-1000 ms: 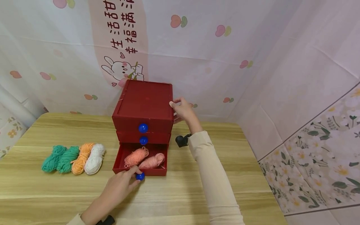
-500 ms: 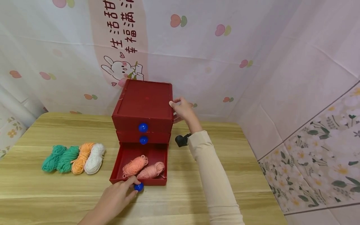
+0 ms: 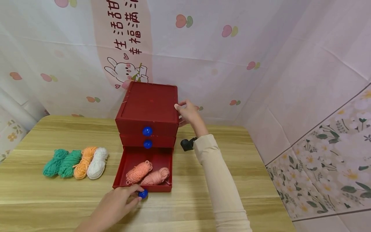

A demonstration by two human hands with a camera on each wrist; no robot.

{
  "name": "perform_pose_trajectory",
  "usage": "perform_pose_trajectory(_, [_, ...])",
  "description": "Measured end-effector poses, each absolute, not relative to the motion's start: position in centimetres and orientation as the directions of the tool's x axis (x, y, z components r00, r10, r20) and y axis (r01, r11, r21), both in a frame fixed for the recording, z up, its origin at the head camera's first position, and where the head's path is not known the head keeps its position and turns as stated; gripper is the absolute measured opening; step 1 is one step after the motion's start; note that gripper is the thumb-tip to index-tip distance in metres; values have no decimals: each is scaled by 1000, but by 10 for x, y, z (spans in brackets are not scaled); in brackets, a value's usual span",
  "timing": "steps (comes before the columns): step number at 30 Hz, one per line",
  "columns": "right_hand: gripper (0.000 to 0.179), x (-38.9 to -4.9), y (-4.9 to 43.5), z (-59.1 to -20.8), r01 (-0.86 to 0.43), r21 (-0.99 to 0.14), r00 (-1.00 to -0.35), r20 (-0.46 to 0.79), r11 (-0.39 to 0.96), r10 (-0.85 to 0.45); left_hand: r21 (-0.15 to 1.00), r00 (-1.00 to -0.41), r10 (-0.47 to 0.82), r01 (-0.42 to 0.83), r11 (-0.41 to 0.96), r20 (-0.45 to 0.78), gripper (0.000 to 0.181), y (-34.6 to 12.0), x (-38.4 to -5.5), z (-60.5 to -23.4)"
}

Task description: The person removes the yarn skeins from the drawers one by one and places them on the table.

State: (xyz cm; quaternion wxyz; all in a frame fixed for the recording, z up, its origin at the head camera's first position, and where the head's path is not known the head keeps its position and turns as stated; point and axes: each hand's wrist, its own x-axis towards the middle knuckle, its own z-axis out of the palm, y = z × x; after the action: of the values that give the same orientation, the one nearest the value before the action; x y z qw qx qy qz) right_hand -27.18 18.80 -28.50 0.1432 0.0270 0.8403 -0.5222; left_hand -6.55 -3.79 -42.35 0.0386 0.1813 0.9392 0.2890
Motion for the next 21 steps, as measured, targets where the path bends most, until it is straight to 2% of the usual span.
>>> perform_pose_trajectory(10, [42,-273,188,-286,193,-869,-957,-269,455,-107,554,-967,238,248,795,92,10,-46,-88,-394])
perform_pose_trajectory(15, [41,-273,189,-287,184,-870,-959,-260,457,-109,558,-962,257,265,786,96,14,-48,-103,-395])
perform_pose_trajectory(21, [41,-272,190,-287,182,-868,-960,-259,461,-108,507,-950,296,305,806,101,25,-47,-117,-404])
